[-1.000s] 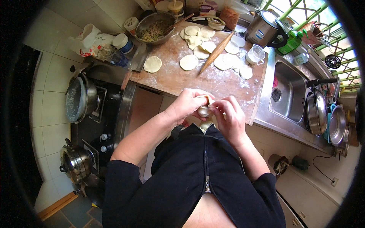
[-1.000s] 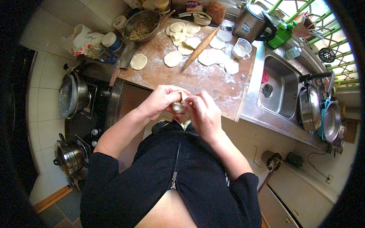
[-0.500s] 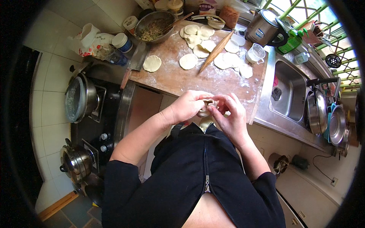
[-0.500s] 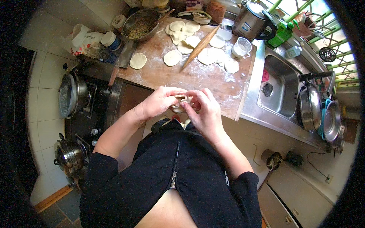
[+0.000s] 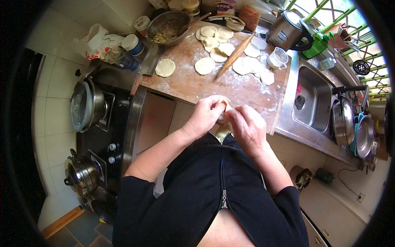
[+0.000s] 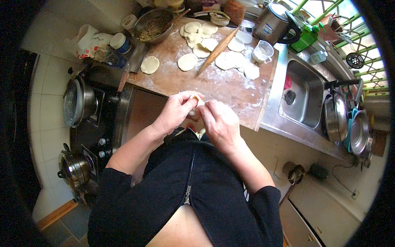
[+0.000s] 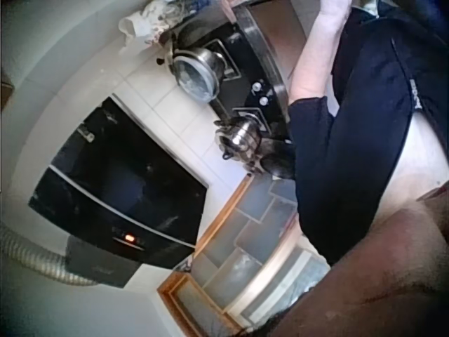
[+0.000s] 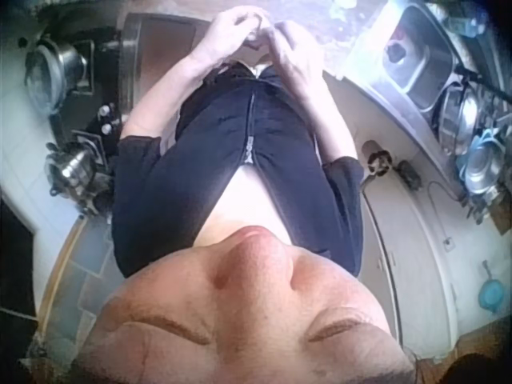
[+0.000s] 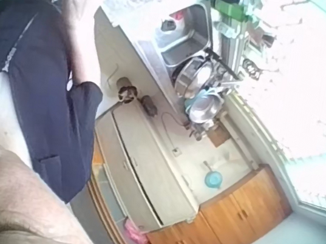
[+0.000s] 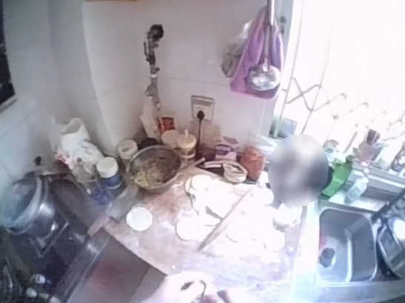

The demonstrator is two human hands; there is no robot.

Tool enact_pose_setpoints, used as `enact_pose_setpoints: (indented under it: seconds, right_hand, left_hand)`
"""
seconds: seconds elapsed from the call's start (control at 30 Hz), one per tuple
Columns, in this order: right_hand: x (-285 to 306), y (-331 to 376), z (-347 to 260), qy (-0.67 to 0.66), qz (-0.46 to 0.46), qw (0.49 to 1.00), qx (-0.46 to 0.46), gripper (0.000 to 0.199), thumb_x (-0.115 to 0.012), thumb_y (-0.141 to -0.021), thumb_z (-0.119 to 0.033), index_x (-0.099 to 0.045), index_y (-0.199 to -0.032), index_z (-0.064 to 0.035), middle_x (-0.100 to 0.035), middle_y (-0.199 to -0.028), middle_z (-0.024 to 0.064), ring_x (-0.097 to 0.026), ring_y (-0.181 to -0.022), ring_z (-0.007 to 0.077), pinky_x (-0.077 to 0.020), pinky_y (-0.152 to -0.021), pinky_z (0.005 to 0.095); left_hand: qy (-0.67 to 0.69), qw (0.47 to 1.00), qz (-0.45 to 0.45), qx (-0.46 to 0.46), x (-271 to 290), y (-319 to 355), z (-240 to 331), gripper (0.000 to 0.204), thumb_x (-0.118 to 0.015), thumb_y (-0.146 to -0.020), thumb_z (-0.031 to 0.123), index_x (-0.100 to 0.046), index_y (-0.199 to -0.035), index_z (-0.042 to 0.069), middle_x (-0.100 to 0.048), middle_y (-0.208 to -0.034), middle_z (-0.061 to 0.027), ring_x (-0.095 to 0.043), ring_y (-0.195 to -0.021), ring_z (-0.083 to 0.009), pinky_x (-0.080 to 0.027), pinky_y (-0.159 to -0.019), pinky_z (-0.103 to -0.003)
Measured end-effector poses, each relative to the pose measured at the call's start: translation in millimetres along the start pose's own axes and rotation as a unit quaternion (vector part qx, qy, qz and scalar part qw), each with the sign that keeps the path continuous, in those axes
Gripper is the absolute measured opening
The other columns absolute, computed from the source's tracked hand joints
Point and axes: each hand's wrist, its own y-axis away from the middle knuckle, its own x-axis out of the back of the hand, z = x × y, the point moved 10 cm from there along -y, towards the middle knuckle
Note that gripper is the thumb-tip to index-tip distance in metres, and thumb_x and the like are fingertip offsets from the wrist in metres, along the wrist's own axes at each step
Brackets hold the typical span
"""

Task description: The person prepares dumplings by using chopsticks to place filling onto circular dough skins, folding and crimping the edges to seal them, and placing the finished dumplings into a steamer tray.

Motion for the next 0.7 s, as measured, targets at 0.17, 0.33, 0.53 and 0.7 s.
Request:
enact_pose_setpoints:
  seconds: [0.17, 0.33, 0.53, 0.7]
  right_hand:
    - [2, -3, 8, -0.117, 0.022, 0.993, 0.005, 0.017, -0.066, -0.073, -0.008, -0.060, -0.089, -0.0062, -0.056, -0.085, 0.0076, -0.057, -0.069, 0.0230, -0.0482, -0.060, 0.0324]
    - [-5, 2, 32, -0.187, -0.012, 0.965, -0.185, 0.021, -0.070, -0.075, -0.007, -0.059, -0.093, -0.0034, -0.055, -0.083, 0.0093, -0.057, -0.066, 0.0196, -0.0477, -0.058, 0.0307]
    - [-3, 1, 18, -0.133, 0.022, 0.984, -0.112, 0.014, -0.065, -0.076, -0.004, -0.057, -0.088, -0.0040, -0.053, -0.081, 0.0103, -0.056, -0.068, 0.0250, -0.0474, -0.058, 0.0326]
    - [-4, -8, -7, -0.059, -0.005, 0.998, 0.029, 0.010, -0.061, -0.076, -0.008, -0.057, -0.085, -0.0069, -0.054, -0.082, 0.0083, -0.054, -0.069, 0.0256, -0.0465, -0.059, 0.0347]
  left_hand:
    - [0.000, 0.998, -0.052, 0.037, -6, 4, 6, 0.022, -0.048, -0.093, 0.010, -0.060, -0.108, 0.001, -0.064, -0.092, -0.0035, -0.060, -0.077, -0.0079, -0.051, -0.068, -0.024]
    - [0.044, 0.994, -0.085, 0.047, -9, 7, 12, 0.021, -0.046, -0.089, 0.005, -0.063, -0.100, -0.002, -0.064, -0.094, -0.0060, -0.057, -0.086, -0.0095, -0.048, -0.076, -0.024]
    - [-0.040, 0.998, -0.026, -0.039, 1, 2, 23, 0.019, -0.051, -0.086, 0.004, -0.063, -0.100, -0.003, -0.065, -0.088, -0.0058, -0.058, -0.080, -0.0087, -0.049, -0.072, -0.023]
    - [-0.108, 0.994, -0.023, -0.001, 7, 0, 8, 0.018, -0.054, -0.086, 0.004, -0.063, -0.099, -0.003, -0.065, -0.085, -0.0038, -0.058, -0.075, -0.0064, -0.049, -0.066, -0.022]
